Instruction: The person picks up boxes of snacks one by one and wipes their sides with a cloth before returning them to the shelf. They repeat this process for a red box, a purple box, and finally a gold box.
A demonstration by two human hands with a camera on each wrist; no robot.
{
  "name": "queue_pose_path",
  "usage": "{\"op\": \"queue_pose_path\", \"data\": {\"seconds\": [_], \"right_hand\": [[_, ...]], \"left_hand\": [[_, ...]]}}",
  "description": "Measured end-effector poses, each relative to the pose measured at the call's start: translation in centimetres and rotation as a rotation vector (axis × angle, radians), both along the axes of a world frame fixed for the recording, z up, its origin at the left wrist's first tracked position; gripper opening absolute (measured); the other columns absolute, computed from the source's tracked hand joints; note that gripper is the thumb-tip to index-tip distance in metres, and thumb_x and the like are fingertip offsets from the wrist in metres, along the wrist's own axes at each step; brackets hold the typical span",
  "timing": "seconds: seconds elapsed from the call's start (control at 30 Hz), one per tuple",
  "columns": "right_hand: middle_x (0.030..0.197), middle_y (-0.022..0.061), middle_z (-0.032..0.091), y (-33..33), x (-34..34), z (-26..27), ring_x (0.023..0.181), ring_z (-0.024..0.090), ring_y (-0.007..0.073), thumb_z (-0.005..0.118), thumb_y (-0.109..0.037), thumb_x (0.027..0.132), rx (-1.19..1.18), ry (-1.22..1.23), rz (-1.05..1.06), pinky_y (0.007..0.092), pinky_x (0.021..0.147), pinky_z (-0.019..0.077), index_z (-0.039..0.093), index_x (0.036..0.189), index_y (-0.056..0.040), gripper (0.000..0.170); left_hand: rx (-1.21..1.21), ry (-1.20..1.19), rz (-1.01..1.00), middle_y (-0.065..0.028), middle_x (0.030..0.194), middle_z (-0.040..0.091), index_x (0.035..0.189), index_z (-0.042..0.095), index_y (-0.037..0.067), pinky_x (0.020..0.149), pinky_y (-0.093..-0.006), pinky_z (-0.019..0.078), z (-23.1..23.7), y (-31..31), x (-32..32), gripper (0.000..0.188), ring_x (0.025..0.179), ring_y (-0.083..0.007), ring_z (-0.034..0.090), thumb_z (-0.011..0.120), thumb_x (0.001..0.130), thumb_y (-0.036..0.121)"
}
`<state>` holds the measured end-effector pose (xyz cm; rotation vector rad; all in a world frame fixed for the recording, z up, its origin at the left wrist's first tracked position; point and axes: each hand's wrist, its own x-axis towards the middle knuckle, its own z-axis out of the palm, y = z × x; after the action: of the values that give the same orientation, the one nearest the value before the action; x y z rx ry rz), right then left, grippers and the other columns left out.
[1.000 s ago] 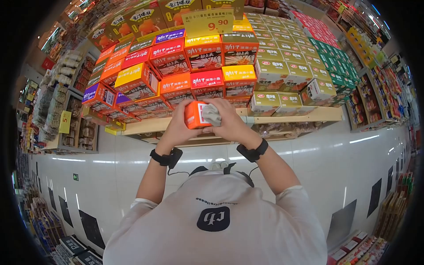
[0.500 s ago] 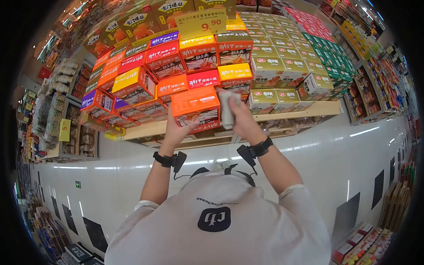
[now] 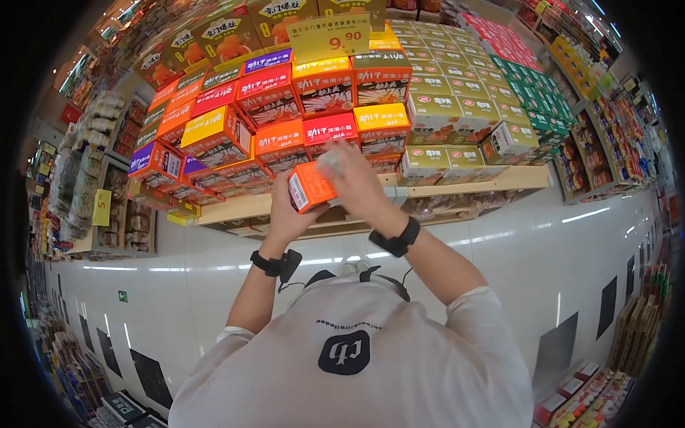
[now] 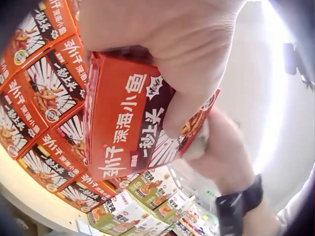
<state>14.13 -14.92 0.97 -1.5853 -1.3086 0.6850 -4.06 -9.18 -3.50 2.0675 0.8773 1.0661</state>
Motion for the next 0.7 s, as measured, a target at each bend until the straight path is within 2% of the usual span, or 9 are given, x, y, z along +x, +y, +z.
{"op": "queue_pose_path", "data": {"seconds": [0.07, 0.13, 0.2, 0.33, 0.4, 0.47, 0.53, 0.57, 0.7], "right_hand": [[0.144, 0.0200, 0.054, -0.7, -2.5, 0.8, 0.144, 0.043, 0.0313, 0.057, -0.025, 0.104, 0.401, -0.318, 0.235, 0.0435, 0.118, 0.0323, 0.051, 0.140, -0.0013, 0.044], [0.146, 0.0201, 0.053, -1.0, -2.5, 1.5, 0.146, 0.041, 0.0315, 0.055, -0.026, 0.104, 0.415, -0.372, 0.246, 0.0460, 0.121, 0.0268, 0.050, 0.141, -0.0013, 0.045], [0.149, 0.0175, 0.051, 0.0, -0.6, -0.2, 0.146, 0.040, 0.0336, 0.058, -0.027, 0.102, 0.156, 0.021, 0.181, 0.0516, 0.124, 0.0206, 0.051, 0.140, -0.0034, 0.046], [0.147, 0.0192, 0.053, 0.9, -0.4, -0.1, 0.143, 0.041, 0.0369, 0.063, -0.022, 0.097, 0.121, -0.138, 0.005, 0.0524, 0.122, 0.0257, 0.056, 0.135, -0.0029, 0.043], [0.144, 0.0201, 0.054, 0.1, -2.0, 1.8, 0.142, 0.045, 0.0338, 0.056, -0.032, 0.104, 0.342, -0.290, 0.236, 0.0496, 0.124, 0.0207, 0.051, 0.140, -0.0014, 0.048], [0.141, 0.0214, 0.056, 0.5, -0.6, 1.3, 0.137, 0.050, 0.0329, 0.055, -0.035, 0.105, 0.375, -0.321, 0.225, 0.0460, 0.121, 0.0274, 0.050, 0.140, -0.0003, 0.049], [0.141, 0.0210, 0.056, 1.2, 1.7, -0.9, 0.134, 0.051, 0.0333, 0.056, -0.034, 0.104, 0.158, -0.203, 0.038, 0.0430, 0.116, 0.0348, 0.051, 0.139, -0.0004, 0.049], [0.140, 0.0204, 0.058, 1.8, 1.9, -2.8, 0.136, 0.048, 0.0385, 0.060, -0.031, 0.101, 0.053, 0.218, 0.027, 0.0469, 0.119, 0.0302, 0.056, 0.133, 0.0003, 0.045], [0.131, 0.0210, 0.060, 1.6, -1.0, -0.5, 0.122, 0.056, 0.0377, 0.059, -0.032, 0.102, 0.428, -0.265, 0.134, 0.0447, 0.107, 0.0423, 0.055, 0.136, -0.0014, 0.046]], "left_hand": [[0.143, 0.128, -0.078, -0.0140, 0.118, 0.055, 0.131, 0.049, 0.006, 0.100, -0.0488, 0.0373, 0.6, 0.4, 0.3, 0.084, 0.115, -0.0374, 0.052, 0.092, 0.060, 0.021], [0.113, 0.152, -0.059, -0.0140, 0.120, 0.054, 0.131, 0.049, 0.007, 0.102, -0.0485, 0.0371, 1.0, 0.3, 0.0, 0.083, 0.117, -0.0370, 0.051, 0.090, 0.060, 0.017], [0.094, 0.172, -0.050, -0.0139, 0.122, 0.054, 0.132, 0.048, 0.008, 0.105, -0.0483, 0.0370, 1.2, 0.4, -0.1, 0.082, 0.119, -0.0366, 0.050, 0.089, 0.061, 0.013], [0.092, 0.092, -0.015, -0.0142, 0.119, 0.054, 0.130, 0.049, 0.007, 0.101, -0.0485, 0.0367, 0.2, 0.7, 0.9, 0.079, 0.114, -0.0370, 0.051, 0.088, 0.061, 0.016], [0.127, 0.100, -0.041, -0.0150, 0.115, 0.054, 0.127, 0.051, 0.006, 0.098, -0.0484, 0.0365, 0.0, 0.9, 1.2, 0.079, 0.112, -0.0379, 0.052, 0.090, 0.061, 0.022], [0.127, 0.098, -0.030, -0.0153, 0.116, 0.055, 0.128, 0.050, 0.006, 0.098, -0.0488, 0.0370, 0.8, 0.7, 1.1, 0.081, 0.112, -0.0384, 0.052, 0.091, 0.060, 0.022], [0.134, 0.047, -0.010, -0.0153, 0.115, 0.054, 0.128, 0.049, 0.006, 0.098, -0.0485, 0.0367, 0.0, 0.9, 1.2, 0.081, 0.112, -0.0383, 0.051, 0.091, 0.060, 0.022], [0.141, -0.006, 0.019, -0.0153, 0.115, 0.054, 0.129, 0.049, 0.007, 0.098, -0.0482, 0.0364, -0.2, 1.1, 1.1, 0.081, 0.113, -0.0381, 0.051, 0.091, 0.060, 0.022], [0.180, 0.193, 0.015, -0.0151, 0.117, 0.055, 0.129, 0.049, 0.005, 0.098, -0.0471, 0.0411, 1.2, 1.0, 1.8, 0.083, 0.109, -0.0372, 0.054, 0.093, 0.060, 0.018]]}}
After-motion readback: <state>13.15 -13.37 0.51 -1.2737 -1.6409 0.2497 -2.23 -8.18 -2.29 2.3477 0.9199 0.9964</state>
